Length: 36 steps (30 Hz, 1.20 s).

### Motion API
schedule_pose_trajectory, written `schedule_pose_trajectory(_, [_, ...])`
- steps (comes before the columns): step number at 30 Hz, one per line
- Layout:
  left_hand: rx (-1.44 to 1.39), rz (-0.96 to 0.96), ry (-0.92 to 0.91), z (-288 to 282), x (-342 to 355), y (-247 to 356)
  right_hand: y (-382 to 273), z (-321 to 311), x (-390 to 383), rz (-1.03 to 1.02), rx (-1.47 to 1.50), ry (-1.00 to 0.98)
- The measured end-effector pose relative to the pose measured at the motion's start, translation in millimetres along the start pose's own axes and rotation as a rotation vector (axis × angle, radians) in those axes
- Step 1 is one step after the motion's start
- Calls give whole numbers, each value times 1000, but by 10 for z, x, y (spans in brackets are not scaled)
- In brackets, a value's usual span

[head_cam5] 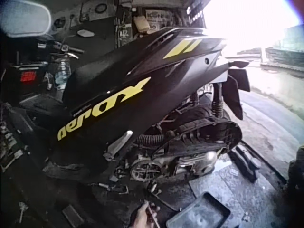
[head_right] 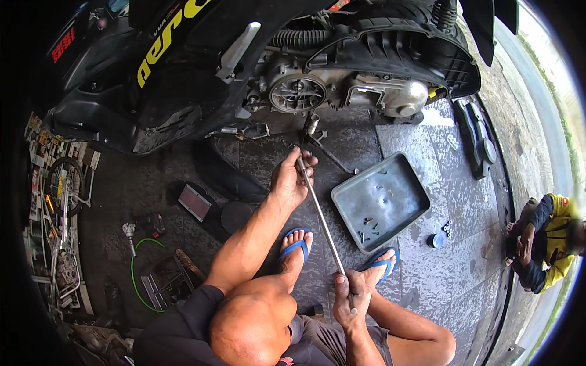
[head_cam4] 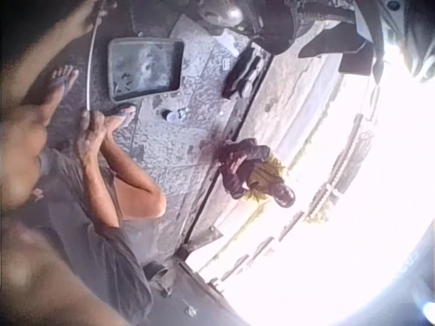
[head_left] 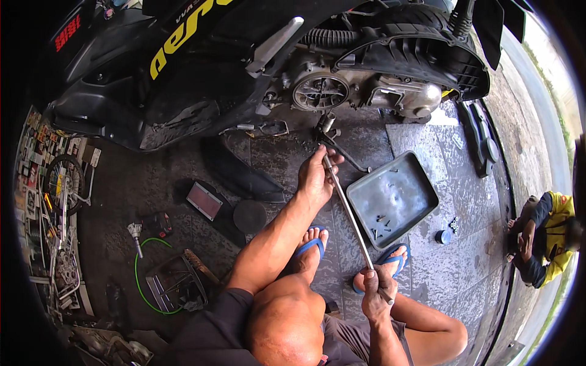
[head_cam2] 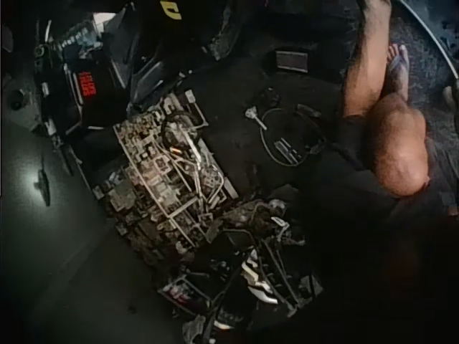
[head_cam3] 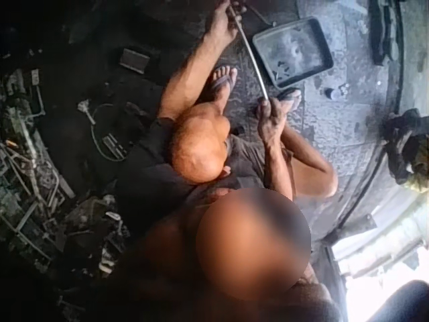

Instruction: The person unscrews bolts from the side of a motorcycle using a t-handle socket wrench, placing the bolts into a metal tray on the floor. After removing all visible bolts, the person detaches a plastic engine cover by hand and inspects the interior components.

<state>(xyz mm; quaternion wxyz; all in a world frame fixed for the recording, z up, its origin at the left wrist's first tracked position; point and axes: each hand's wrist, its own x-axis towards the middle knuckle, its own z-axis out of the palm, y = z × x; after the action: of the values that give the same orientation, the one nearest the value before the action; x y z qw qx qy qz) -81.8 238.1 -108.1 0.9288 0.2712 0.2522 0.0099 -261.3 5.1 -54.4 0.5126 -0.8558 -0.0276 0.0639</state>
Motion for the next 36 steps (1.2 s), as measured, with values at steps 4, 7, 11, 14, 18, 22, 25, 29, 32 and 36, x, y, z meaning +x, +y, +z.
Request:
schedule_pose_trajectory(4, [109, 57, -7, 168, -55, 166, -24, 49, 50, -69, 40, 75])
schedule_pose_trajectory(7, [165, 84, -22, 284, -78, 245, 4, -27, 238, -550, -378, 179])
schedule_pose_trajectory(11, [121, 97, -93, 374, 51, 337, -163, 51, 334, -340, -167, 172])
schedule_pose_trajectory(14, [81, 106, -148, 530, 181, 512, -444, 93, 343, 124, 263, 35])
schedule_pose_trajectory(18, [305, 238, -60, 785, 223, 645, -479, 109, 622, -605, -533, 271])
schedule_pose_trajectory(22, [42, 130, -157, 852, 407, 733, -751, 222, 633, 59, 236, 86])
schedule_pose_trajectory(25, [17, 117, -124, 901, 540, 819, -852, 351, 763, -19, 149, 131])
schedule_pose_trajectory(29, [26, 143, -173, 925, 693, 930, -889, 453, 891, -72, 130, 163])
schedule_pose_trajectory(32, [32, 142, -207, 949, 711, 921, -837, 491, 889, -81, 134, 190])
schedule_pose_trajectory(36, [47, 133, -199, 950, 707, 955, -858, 536, 875, -69, 130, 195])
